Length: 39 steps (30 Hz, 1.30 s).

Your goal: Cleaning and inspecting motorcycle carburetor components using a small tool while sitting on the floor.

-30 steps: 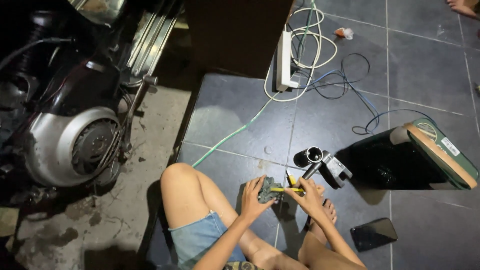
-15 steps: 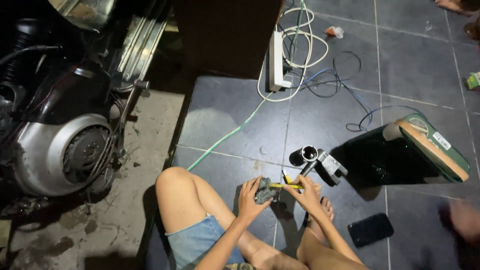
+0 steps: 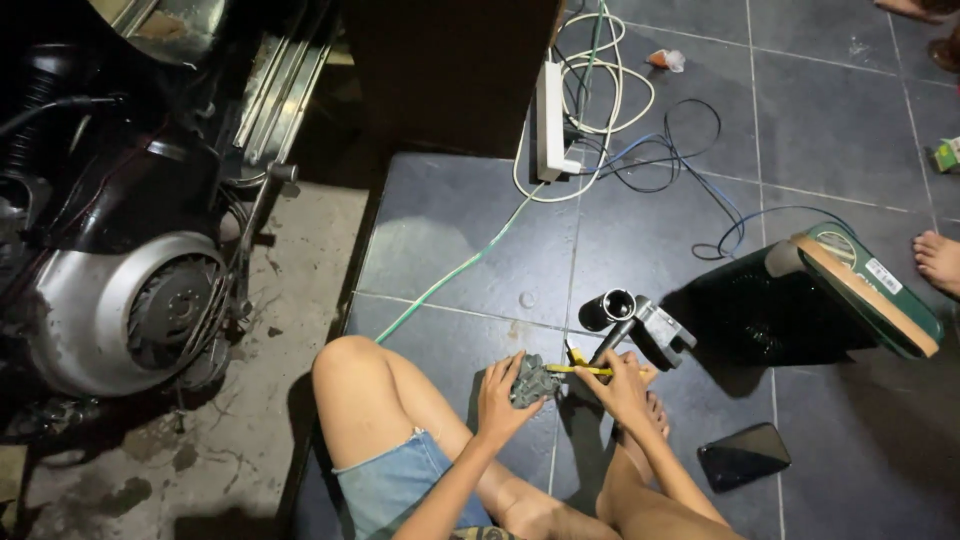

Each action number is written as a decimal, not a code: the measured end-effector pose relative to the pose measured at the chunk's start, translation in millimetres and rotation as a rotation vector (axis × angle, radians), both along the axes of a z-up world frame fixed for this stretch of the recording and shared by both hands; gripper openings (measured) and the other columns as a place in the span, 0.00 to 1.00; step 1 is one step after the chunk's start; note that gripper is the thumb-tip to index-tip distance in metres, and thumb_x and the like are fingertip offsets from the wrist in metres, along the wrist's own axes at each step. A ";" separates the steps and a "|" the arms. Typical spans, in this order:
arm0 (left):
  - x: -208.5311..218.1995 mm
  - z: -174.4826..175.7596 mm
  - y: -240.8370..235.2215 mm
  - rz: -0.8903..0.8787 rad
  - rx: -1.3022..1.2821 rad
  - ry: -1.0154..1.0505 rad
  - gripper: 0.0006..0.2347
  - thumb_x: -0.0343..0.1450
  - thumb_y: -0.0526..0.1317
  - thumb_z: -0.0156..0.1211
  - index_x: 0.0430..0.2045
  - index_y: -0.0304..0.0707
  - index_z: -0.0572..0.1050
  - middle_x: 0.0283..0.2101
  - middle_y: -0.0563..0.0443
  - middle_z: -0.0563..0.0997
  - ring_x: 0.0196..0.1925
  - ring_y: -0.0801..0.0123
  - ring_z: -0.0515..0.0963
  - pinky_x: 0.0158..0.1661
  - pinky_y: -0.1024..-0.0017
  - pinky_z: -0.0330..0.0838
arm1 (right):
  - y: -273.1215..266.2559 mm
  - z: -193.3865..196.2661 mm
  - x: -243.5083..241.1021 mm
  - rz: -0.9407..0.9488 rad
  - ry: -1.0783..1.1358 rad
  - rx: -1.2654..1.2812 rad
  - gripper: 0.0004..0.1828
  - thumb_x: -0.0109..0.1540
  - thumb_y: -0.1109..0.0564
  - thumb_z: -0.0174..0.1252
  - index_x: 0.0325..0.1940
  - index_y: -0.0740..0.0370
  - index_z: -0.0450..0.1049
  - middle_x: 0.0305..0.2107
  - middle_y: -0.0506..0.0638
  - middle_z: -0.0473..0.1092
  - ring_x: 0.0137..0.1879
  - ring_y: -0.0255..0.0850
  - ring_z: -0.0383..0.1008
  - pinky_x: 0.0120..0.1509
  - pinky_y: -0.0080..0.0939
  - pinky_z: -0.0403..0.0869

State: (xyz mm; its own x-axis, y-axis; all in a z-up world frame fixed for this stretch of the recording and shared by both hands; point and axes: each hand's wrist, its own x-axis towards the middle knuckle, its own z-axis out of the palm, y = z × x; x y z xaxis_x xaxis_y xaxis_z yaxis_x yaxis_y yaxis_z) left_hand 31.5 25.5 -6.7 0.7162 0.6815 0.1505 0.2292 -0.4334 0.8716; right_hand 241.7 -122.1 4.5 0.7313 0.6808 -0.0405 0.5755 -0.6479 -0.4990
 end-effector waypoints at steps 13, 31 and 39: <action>4.0 -5.5 3.7 0.018 0.014 -0.016 0.38 0.57 0.50 0.77 0.65 0.43 0.68 0.53 0.44 0.76 0.58 0.53 0.73 0.59 0.56 0.67 | 17.6 21.6 -10.7 0.110 0.070 0.121 0.27 0.54 0.30 0.71 0.33 0.48 0.68 0.25 0.46 0.66 0.43 0.46 0.71 0.59 0.50 0.50; 1.3 -2.1 -2.6 0.010 0.013 0.005 0.37 0.58 0.46 0.77 0.65 0.44 0.68 0.54 0.45 0.76 0.59 0.55 0.72 0.59 0.57 0.66 | 9.0 44.4 -22.5 0.049 0.238 0.176 0.24 0.54 0.40 0.76 0.35 0.54 0.70 0.29 0.53 0.66 0.41 0.49 0.72 0.56 0.44 0.65; 3.9 -4.0 1.6 0.013 0.037 0.007 0.39 0.56 0.48 0.78 0.64 0.43 0.69 0.53 0.43 0.77 0.57 0.52 0.74 0.59 0.55 0.68 | 10.6 41.6 -14.2 0.089 0.061 0.085 0.26 0.54 0.31 0.71 0.36 0.47 0.68 0.26 0.45 0.69 0.46 0.44 0.69 0.62 0.54 0.51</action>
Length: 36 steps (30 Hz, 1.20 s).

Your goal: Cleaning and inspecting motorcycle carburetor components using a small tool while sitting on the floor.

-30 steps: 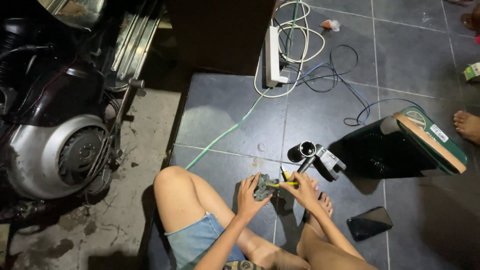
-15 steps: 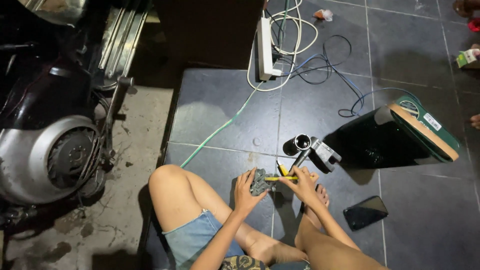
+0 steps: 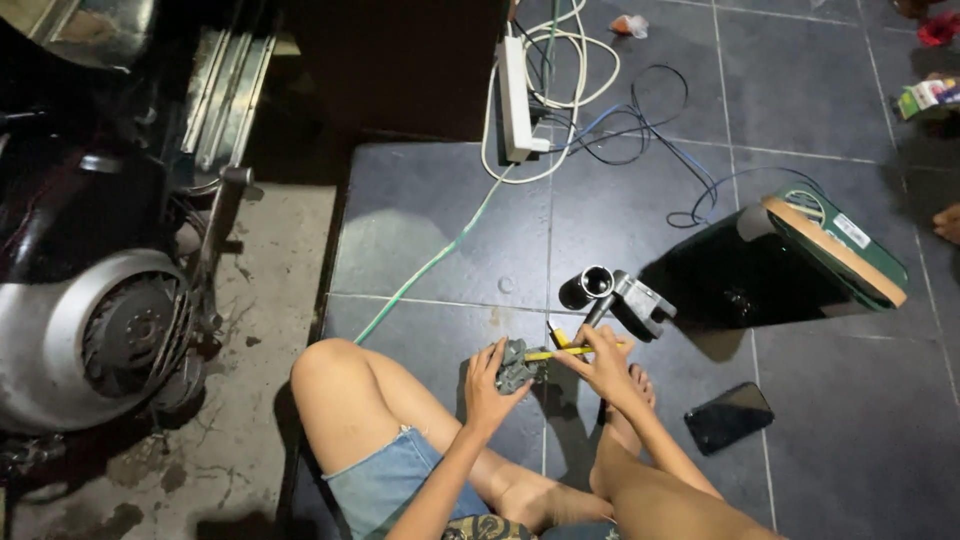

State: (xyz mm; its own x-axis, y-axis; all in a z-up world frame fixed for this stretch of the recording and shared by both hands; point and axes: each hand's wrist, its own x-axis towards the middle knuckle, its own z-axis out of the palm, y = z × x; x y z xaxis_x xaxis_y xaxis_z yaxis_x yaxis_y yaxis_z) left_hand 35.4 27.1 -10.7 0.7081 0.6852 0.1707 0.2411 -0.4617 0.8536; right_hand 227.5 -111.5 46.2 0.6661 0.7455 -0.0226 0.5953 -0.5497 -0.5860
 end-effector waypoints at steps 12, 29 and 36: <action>1.6 -3.8 -2.5 0.016 0.050 -0.004 0.38 0.55 0.47 0.80 0.62 0.39 0.71 0.52 0.39 0.78 0.53 0.49 0.76 0.55 0.55 0.70 | -5.7 -74.4 14.1 -0.016 0.169 0.082 0.25 0.53 0.31 0.72 0.34 0.46 0.70 0.28 0.49 0.71 0.41 0.47 0.74 0.55 0.48 0.61; 1.3 -4.6 -2.6 0.028 0.045 -0.050 0.39 0.54 0.45 0.80 0.62 0.41 0.71 0.52 0.42 0.78 0.53 0.51 0.76 0.56 0.56 0.69 | -4.7 -41.5 7.3 -0.078 0.021 -0.074 0.25 0.55 0.31 0.70 0.36 0.47 0.69 0.29 0.50 0.71 0.43 0.48 0.73 0.62 0.54 0.53; 3.1 -1.5 -1.1 0.014 0.004 -0.036 0.38 0.55 0.46 0.79 0.63 0.42 0.70 0.52 0.44 0.77 0.56 0.52 0.75 0.59 0.57 0.67 | -5.1 -72.6 11.7 -0.013 0.150 -0.016 0.22 0.56 0.37 0.72 0.35 0.50 0.71 0.27 0.55 0.73 0.45 0.57 0.75 0.58 0.54 0.58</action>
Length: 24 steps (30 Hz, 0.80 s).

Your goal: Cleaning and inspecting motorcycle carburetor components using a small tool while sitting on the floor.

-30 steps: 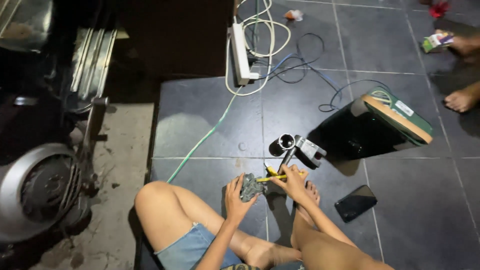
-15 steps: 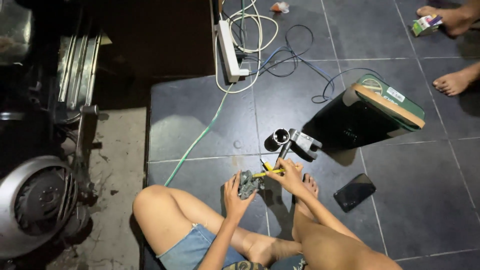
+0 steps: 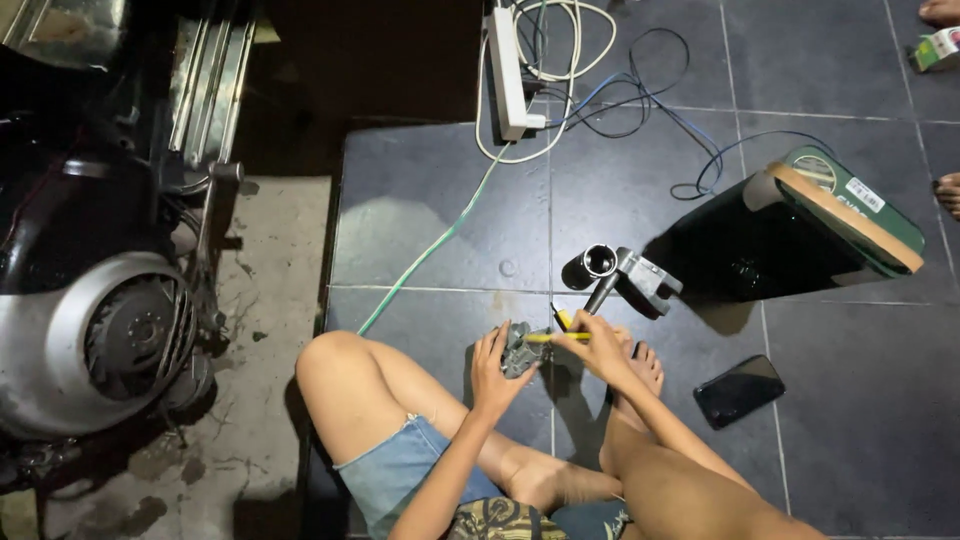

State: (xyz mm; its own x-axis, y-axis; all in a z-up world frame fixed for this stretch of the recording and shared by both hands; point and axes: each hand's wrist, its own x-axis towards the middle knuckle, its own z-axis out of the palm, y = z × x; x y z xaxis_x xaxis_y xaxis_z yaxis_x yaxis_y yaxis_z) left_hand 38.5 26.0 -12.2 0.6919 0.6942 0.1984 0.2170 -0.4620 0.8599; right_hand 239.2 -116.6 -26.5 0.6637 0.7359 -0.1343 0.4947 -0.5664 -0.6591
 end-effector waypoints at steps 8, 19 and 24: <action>-1.5 -5.5 -0.8 0.000 -0.003 -0.016 0.39 0.55 0.45 0.79 0.64 0.41 0.69 0.52 0.42 0.77 0.56 0.51 0.75 0.59 0.56 0.67 | 13.1 67.8 -23.1 -0.009 -0.111 -0.083 0.23 0.56 0.35 0.70 0.36 0.50 0.69 0.27 0.51 0.75 0.44 0.51 0.74 0.59 0.55 0.56; -3.1 -1.2 0.2 -0.005 -0.006 -0.031 0.39 0.56 0.45 0.78 0.64 0.40 0.69 0.52 0.41 0.77 0.56 0.52 0.74 0.58 0.57 0.67 | 6.3 62.5 -17.0 -0.087 -0.148 -0.204 0.22 0.60 0.35 0.66 0.41 0.50 0.69 0.32 0.53 0.74 0.47 0.54 0.76 0.58 0.63 0.57; -2.4 -3.2 -1.2 0.000 0.007 -0.031 0.38 0.56 0.46 0.78 0.64 0.39 0.69 0.52 0.40 0.77 0.56 0.50 0.74 0.58 0.55 0.67 | -9.1 -17.3 -3.2 0.026 0.001 -0.038 0.25 0.58 0.33 0.68 0.39 0.51 0.68 0.31 0.57 0.74 0.47 0.61 0.76 0.60 0.56 0.60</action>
State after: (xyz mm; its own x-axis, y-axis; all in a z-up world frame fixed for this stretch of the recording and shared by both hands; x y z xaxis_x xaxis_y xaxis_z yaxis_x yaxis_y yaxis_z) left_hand 36.1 24.8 -15.4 0.6855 0.6926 0.2245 0.1899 -0.4678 0.8632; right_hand 236.0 -125.7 -43.8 0.6442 0.7473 -0.1631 0.5092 -0.5781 -0.6376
